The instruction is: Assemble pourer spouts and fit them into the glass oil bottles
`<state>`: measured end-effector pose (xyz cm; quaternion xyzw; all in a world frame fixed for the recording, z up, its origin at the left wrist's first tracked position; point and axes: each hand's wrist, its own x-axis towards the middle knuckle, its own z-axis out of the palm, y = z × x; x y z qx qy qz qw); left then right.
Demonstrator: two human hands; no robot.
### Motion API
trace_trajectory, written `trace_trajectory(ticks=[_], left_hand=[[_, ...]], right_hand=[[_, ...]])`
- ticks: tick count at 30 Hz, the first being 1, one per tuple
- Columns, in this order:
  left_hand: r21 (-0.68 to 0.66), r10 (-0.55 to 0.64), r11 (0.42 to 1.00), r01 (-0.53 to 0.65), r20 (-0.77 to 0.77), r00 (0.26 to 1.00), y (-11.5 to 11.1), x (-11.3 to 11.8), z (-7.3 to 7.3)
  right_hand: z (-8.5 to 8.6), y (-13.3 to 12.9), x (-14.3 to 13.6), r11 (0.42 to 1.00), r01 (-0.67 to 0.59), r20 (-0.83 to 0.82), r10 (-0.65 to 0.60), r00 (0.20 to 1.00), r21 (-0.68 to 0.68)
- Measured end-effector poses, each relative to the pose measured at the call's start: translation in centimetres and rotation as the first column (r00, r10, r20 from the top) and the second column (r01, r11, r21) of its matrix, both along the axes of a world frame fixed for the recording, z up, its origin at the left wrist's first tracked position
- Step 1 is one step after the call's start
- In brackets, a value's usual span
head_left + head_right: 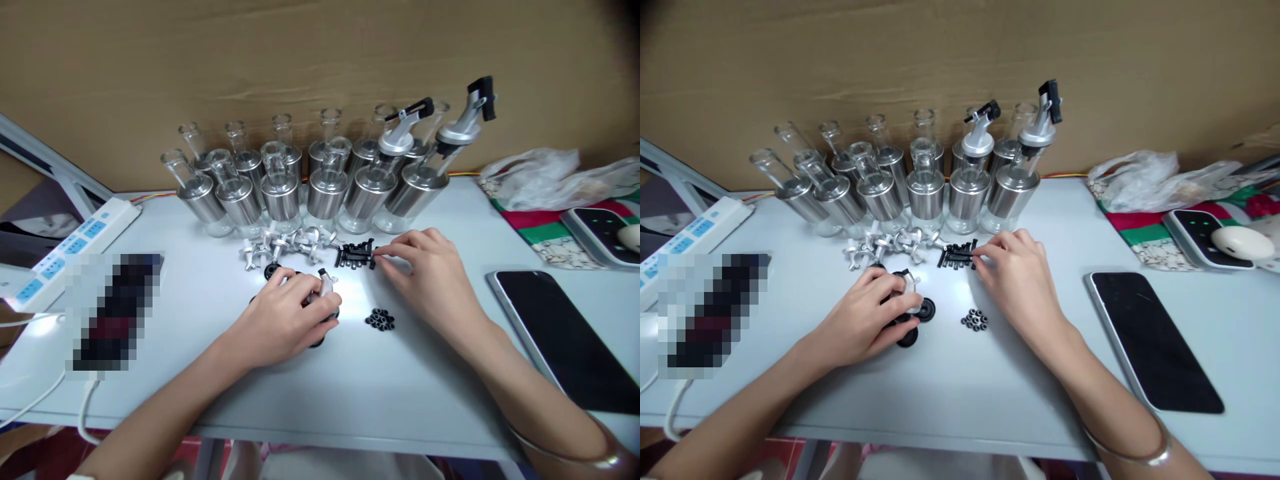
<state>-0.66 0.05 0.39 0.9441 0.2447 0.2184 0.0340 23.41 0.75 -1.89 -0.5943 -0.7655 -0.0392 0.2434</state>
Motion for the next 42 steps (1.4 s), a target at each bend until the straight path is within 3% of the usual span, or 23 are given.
trace_trajectory(ticks=[7,17,22,25,27,31,34,42], left_hand=[[0.006,-0.015,1.000,0.015,0.022,1.000,-0.3,0.2,0.1],[-0.016,-0.021,1.000,0.021,-0.006,1.000,-0.4,0.1,-0.1],[-0.041,-0.042,0.998,0.044,0.063,0.997,-0.4,0.1,-0.1],[-0.010,-0.041,0.999,0.041,0.035,0.999,-0.3,0.1,-0.1],[-0.003,-0.038,0.999,0.038,0.011,0.999,-0.3,0.1,-0.1],[-0.018,-0.049,0.999,0.049,0.009,0.999,-0.3,0.3,-0.2],[-0.023,-0.051,0.998,0.051,0.011,0.999,-0.3,0.3,-0.3],[0.007,-0.047,0.999,0.046,0.058,0.997,-0.3,0.4,-0.2]], right_hand=[[-0.8,0.0,-0.5,0.998,-0.060,0.108,0.062,0.992,-0.024],[-0.8,-0.1,-0.6,0.995,-0.070,0.105,0.078,0.991,-0.074],[-0.6,0.0,-0.7,0.992,-0.065,0.075,0.073,0.994,-0.104],[-0.1,-0.1,-1.0,0.988,-0.082,-0.057,0.075,0.996,-0.132],[0.5,-0.5,-1.3,0.971,-0.127,-0.276,0.068,0.959,-0.202],[1.4,-1.7,-2.2,0.935,-0.255,-0.662,0.029,0.749,-0.248],[1.6,-2.3,-2.7,0.941,-0.289,-0.740,0.067,0.669,-0.176],[1.7,-2.6,-2.9,0.900,-0.403,-0.768,0.139,0.625,-0.165]])
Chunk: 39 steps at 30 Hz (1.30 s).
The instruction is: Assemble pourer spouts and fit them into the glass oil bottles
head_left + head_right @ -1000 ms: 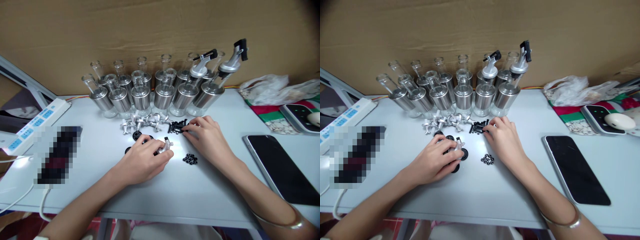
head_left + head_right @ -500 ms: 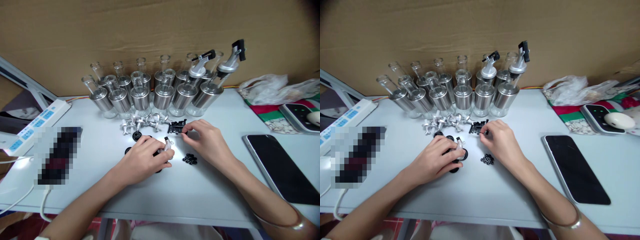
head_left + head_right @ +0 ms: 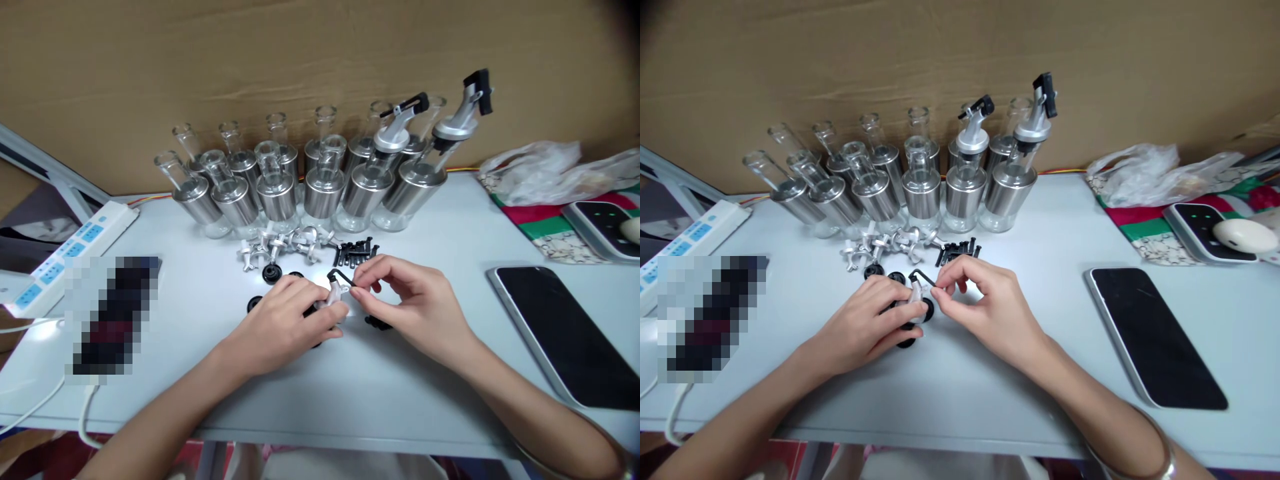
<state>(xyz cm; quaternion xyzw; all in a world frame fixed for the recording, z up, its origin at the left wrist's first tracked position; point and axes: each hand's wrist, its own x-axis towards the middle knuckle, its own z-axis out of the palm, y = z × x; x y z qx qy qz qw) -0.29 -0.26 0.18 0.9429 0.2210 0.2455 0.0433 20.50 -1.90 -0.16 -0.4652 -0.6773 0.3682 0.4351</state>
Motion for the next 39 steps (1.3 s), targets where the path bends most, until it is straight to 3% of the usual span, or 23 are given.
trace_trajectory(ticks=[6,16,30,34,39], left_hand=[[-0.041,0.007,0.999,-0.004,0.060,0.998,0.2,0.1,-0.1],[0.113,0.067,0.990,-0.080,0.116,0.991,0.0,-0.1,-0.4],[-0.026,0.051,0.998,-0.049,0.104,0.993,-0.2,-0.2,0.0],[-0.090,0.034,0.996,-0.023,0.123,0.992,-0.2,-0.4,0.1],[-0.162,0.021,0.987,0.019,0.240,0.970,-0.2,-0.1,0.0]], right_hand=[[0.2,-0.2,-0.2,1.000,-0.009,0.007,0.009,1.000,0.029],[0.3,-0.3,-0.4,0.998,-0.013,0.036,0.011,0.999,0.068],[0.4,-0.3,-0.5,1.000,-0.018,-0.077,0.020,0.997,0.026],[0.9,-0.3,-0.5,0.999,-0.014,-0.118,0.008,0.993,-0.051],[1.1,0.3,-0.3,0.940,-0.125,-0.332,0.014,0.943,-0.318]])
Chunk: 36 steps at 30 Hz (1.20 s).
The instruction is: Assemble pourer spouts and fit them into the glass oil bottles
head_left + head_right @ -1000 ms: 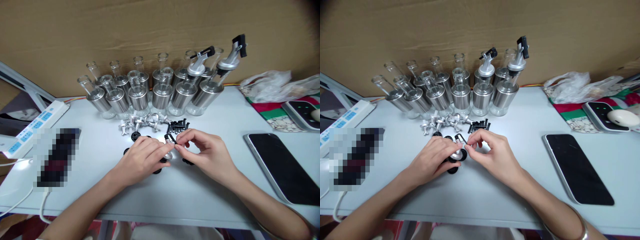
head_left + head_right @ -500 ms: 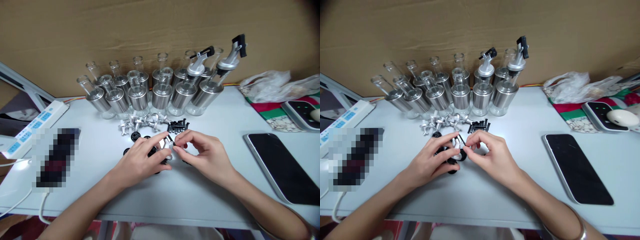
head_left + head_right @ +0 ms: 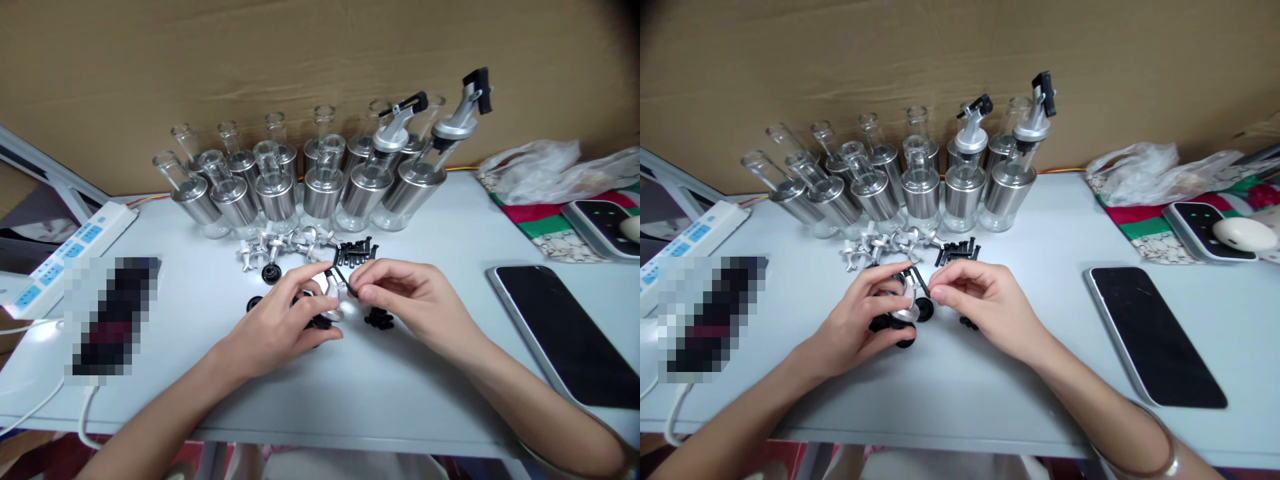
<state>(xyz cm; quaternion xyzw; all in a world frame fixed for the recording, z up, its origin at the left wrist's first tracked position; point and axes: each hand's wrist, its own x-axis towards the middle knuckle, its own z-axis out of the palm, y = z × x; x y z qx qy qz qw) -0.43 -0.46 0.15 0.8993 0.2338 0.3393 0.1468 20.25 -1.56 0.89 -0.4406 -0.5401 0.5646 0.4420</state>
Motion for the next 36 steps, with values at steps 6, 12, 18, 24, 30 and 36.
trace_trajectory(ticks=[6,12,18,24,30,36], left_hand=[[-0.054,-0.066,0.996,0.069,0.043,0.997,-0.5,0.3,0.0],[-0.034,-0.080,0.996,0.081,0.021,0.997,-0.5,-0.1,0.4],[-0.035,-0.094,0.995,0.095,0.043,0.995,-0.6,-0.1,0.7],[-0.015,-0.105,0.994,0.105,0.035,0.994,-0.5,-0.2,0.5],[-0.012,-0.102,0.995,0.103,0.039,0.994,-0.5,-0.2,0.5],[0.015,-0.104,0.994,0.104,0.019,0.994,-0.4,-0.1,0.1]], right_hand=[[-0.6,0.5,-0.1,0.903,-0.299,-0.394,0.164,0.904,-0.310],[-0.7,0.3,0.0,0.836,-0.469,-0.450,0.316,0.835,-0.285],[-1.0,0.1,0.0,0.869,-0.432,-0.392,0.320,0.863,-0.241],[-1.2,0.0,0.1,0.904,-0.400,-0.300,0.343,0.890,-0.154],[-1.0,-0.2,0.0,0.923,-0.373,-0.174,0.354,0.919,-0.091],[-0.4,-0.1,-0.2,0.936,-0.350,-0.074,0.348,0.935,-0.023]])
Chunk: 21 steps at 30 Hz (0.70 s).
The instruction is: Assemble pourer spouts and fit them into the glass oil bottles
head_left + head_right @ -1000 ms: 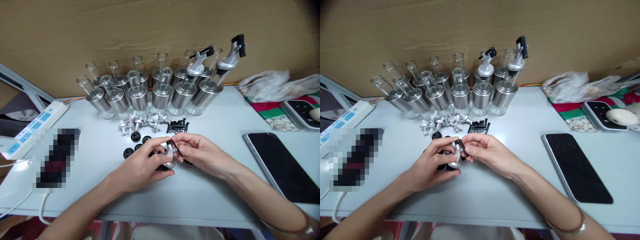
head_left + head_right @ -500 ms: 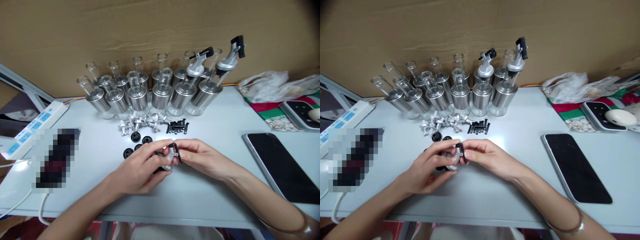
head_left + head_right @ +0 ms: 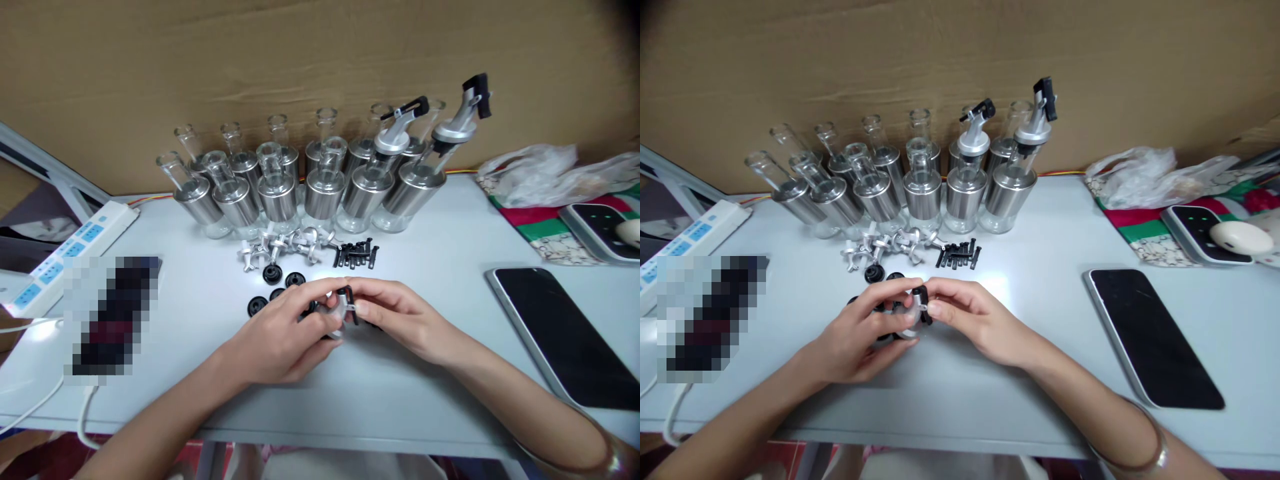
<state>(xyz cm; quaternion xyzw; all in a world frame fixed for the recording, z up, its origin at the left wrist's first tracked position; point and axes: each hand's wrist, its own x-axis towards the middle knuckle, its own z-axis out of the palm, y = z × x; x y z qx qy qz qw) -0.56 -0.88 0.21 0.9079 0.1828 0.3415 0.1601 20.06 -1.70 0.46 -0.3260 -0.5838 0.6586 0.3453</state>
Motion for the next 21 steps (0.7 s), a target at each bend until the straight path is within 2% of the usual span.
trace_trajectory(ticks=[4,9,21], left_hand=[[0.018,0.016,1.000,-0.015,-0.027,1.000,-0.05,0.17,-0.20],[0.001,0.022,1.000,-0.022,-0.048,0.999,-0.13,0.24,-0.19],[-0.044,0.020,0.999,-0.020,-0.008,1.000,0.04,-0.03,-0.07]], right_hand=[[-0.09,-0.14,-0.17,0.999,0.003,0.063,-0.006,0.998,0.046],[-0.50,-0.49,-0.54,0.999,0.001,0.096,-0.005,0.995,0.042],[-0.14,-0.14,-0.30,0.999,0.008,0.041,-0.007,0.999,-0.034]])
